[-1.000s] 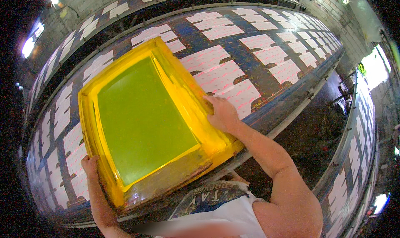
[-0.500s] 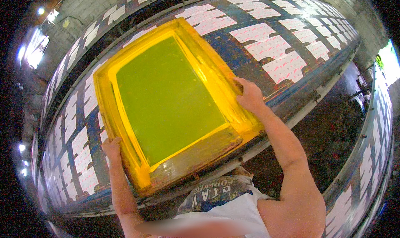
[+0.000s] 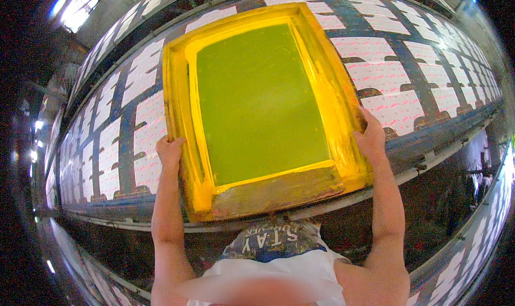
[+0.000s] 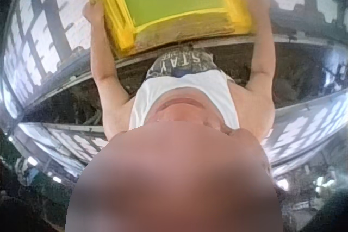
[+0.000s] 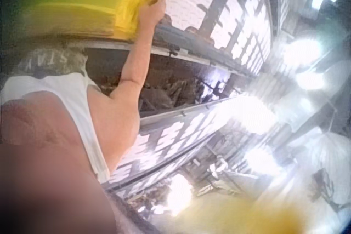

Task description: The person repeatedly places a yellow screen-printing frame over printed sheets on a conveyor, pulls a squeegee across the green ink to transfer the print, then lifts and repositions the frame to the next sheet. The process continues along the moving line of sheets.

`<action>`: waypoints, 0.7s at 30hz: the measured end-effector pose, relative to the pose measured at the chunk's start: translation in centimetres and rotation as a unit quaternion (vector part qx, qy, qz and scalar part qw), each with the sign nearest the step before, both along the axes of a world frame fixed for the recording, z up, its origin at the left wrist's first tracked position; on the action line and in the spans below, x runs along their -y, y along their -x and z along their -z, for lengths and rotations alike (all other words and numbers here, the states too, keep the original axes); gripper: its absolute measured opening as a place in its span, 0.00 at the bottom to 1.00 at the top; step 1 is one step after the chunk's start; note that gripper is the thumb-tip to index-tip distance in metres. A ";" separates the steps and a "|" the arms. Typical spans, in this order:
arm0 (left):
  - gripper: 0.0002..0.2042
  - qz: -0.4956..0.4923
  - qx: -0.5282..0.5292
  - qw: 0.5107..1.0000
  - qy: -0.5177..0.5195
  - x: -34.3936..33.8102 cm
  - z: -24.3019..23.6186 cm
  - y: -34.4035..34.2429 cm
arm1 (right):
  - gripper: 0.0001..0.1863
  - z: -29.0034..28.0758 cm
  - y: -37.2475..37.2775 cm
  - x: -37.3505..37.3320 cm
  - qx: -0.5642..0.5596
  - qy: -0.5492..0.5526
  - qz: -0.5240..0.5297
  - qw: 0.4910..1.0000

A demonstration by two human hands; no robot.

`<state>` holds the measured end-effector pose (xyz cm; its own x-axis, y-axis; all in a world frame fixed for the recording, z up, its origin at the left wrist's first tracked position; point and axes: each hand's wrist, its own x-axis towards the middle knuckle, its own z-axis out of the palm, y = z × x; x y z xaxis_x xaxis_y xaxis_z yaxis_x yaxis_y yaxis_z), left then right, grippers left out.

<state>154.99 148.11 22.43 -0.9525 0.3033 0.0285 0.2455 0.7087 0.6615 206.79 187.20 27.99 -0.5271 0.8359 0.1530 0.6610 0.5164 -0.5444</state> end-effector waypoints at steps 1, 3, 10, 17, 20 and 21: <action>0.18 -0.001 -0.004 1.000 0.008 -0.3 0.1 -0.2 | 0.43 0.2 0.0 -0.4 -0.006 0.002 0.013 1.000; 0.18 -0.003 -0.010 1.000 0.026 -0.5 0.1 -0.7 | 0.43 0.3 -0.3 -0.7 -0.006 0.005 -0.002 1.000; 0.18 -0.010 0.019 0.999 0.031 -2.0 0.0 -1.7 | 0.39 0.0 -2.3 -0.1 -0.004 0.087 0.068 0.994; 0.20 0.042 0.008 0.997 0.063 -1.5 0.8 -1.8 | 0.34 1.0 -6.3 3.7 -0.022 0.102 0.102 0.989; 0.26 0.109 -0.018 0.985 0.136 -0.8 0.7 -1.1 | 0.28 1.8 -7.3 4.7 -0.055 0.078 0.124 0.988; 0.29 0.115 -0.032 0.987 0.112 -1.1 0.8 -0.5 | 0.28 1.7 -7.8 4.7 -0.047 0.043 0.101 0.993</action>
<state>155.50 149.17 21.62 -0.8559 0.5171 -0.0057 0.4533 0.7554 0.4731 214.55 182.54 26.29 -0.3339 0.9354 0.1165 0.6902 0.3268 -0.6456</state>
